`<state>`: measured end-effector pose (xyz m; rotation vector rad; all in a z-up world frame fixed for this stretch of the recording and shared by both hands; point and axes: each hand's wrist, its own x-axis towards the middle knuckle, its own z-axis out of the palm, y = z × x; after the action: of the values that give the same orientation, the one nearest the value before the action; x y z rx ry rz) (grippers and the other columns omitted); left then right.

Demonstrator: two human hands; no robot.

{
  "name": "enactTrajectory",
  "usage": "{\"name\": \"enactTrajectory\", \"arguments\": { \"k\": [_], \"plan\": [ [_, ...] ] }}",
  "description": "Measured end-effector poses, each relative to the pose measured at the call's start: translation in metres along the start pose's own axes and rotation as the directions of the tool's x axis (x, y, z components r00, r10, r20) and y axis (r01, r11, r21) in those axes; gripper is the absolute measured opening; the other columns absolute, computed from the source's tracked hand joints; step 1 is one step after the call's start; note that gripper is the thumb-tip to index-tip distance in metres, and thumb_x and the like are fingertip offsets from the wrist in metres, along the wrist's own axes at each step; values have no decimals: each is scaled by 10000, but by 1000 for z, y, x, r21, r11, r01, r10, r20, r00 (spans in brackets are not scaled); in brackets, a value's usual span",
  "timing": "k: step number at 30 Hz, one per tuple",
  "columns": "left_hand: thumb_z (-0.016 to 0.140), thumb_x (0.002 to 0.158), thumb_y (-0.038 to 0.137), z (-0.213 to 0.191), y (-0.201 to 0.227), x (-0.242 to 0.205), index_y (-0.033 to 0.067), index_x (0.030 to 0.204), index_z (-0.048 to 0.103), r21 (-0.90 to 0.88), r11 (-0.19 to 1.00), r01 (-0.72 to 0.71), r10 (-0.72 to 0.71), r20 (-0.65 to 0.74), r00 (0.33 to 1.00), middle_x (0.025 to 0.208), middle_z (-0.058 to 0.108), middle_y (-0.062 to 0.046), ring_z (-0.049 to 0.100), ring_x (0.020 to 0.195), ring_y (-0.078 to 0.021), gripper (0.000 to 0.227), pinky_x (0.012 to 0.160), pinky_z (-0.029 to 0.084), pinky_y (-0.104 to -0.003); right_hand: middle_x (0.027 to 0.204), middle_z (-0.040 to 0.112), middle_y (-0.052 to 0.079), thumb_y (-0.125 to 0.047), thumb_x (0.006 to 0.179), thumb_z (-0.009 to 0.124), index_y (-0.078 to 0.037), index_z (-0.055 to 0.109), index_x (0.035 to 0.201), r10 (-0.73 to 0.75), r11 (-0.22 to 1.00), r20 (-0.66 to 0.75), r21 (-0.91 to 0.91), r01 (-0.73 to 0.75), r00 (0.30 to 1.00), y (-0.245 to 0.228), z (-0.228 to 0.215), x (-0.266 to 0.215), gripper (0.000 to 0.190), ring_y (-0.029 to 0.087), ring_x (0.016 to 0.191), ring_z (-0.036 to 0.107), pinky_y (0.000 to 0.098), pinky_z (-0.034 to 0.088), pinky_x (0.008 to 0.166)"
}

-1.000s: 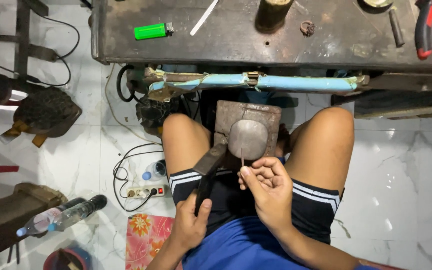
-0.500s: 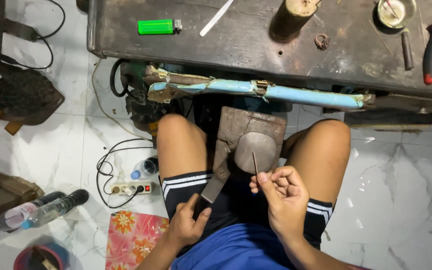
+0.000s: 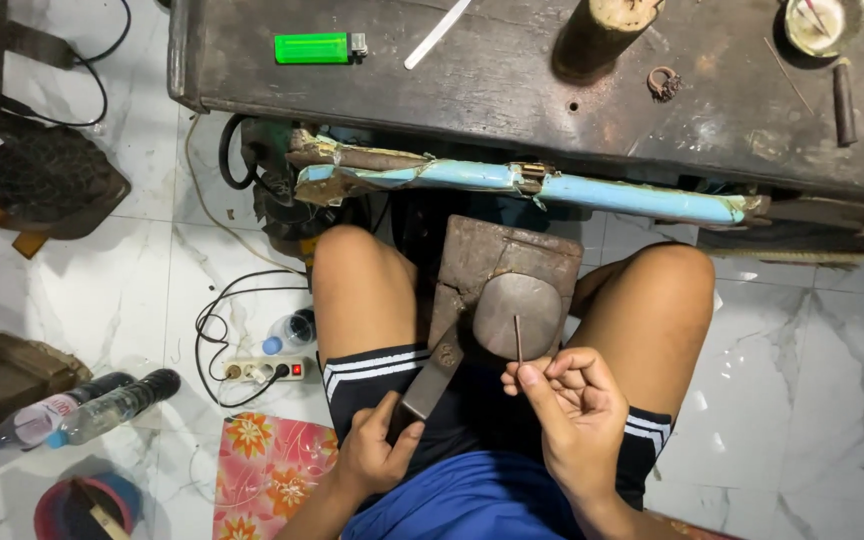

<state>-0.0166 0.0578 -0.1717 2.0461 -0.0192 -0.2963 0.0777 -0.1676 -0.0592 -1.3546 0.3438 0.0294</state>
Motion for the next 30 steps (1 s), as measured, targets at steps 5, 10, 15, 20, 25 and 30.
{"name": "enactTrajectory", "arguments": {
  "k": [5, 10, 15, 20, 25, 30],
  "plan": [
    [588, 967, 338, -3, 7, 2, 61, 867, 532, -56, 998, -40, 38, -38, 999, 551, 373, -36, 406, 407, -243, 300, 453, 348, -393, 840, 738, 198, 49, 902, 696, -56, 494, 922, -7, 1000, 19, -18, 7, 1000, -2, 1, 0, 228, 260, 815, 792, 321, 686, 783],
    [597, 962, 320, -3, 10, 2, 40, 887, 543, -54, 998, -38, 36, -40, 999, 566, 411, -40, 445, 436, -239, 295, 487, 379, -395, 848, 755, 211, 60, 885, 707, -50, 505, 906, -2, 1000, 20, -14, 2, 1000, -3, 0, 0, 232, 262, 804, 799, 321, 685, 800],
    [593, 970, 303, -6, 17, 4, 44, 881, 572, -96, 994, -53, 49, -44, 998, 586, 474, -22, 489, 473, -191, 275, 500, 401, -365, 856, 767, 219, 75, 872, 714, -52, 506, 889, -7, 1000, 15, 1, 7, 1000, -7, 5, -1, 244, 253, 799, 800, 309, 678, 806],
    [589, 968, 283, -6, 20, 6, 15, 1006, 637, -152, 987, -50, 42, -55, 998, 641, 521, -15, 513, 524, -145, 275, 518, 432, -326, 841, 762, 196, 41, 897, 703, -62, 510, 884, 23, 999, 48, 40, -25, 999, -6, 5, 0, 220, 250, 772, 798, 299, 663, 777],
    [566, 967, 322, -11, 31, 7, 6, 1209, 642, -133, 991, -23, 17, -43, 999, 795, 686, -52, 667, 657, -170, 405, 644, 514, -301, 853, 743, 195, 32, 929, 668, -62, 506, 905, 34, 991, 62, 131, -42, 998, 3, 6, 0, 189, 249, 776, 764, 312, 642, 748],
    [575, 958, 343, -10, 32, 6, 2, 1169, 643, -94, 996, 7, -12, -56, 998, 728, 682, -56, 630, 557, -165, 406, 583, 500, -314, 879, 734, 210, 22, 949, 644, -60, 502, 920, 47, 974, 59, 218, -59, 997, 15, 7, -2, 166, 229, 749, 713, 312, 595, 741]
  ]
}}
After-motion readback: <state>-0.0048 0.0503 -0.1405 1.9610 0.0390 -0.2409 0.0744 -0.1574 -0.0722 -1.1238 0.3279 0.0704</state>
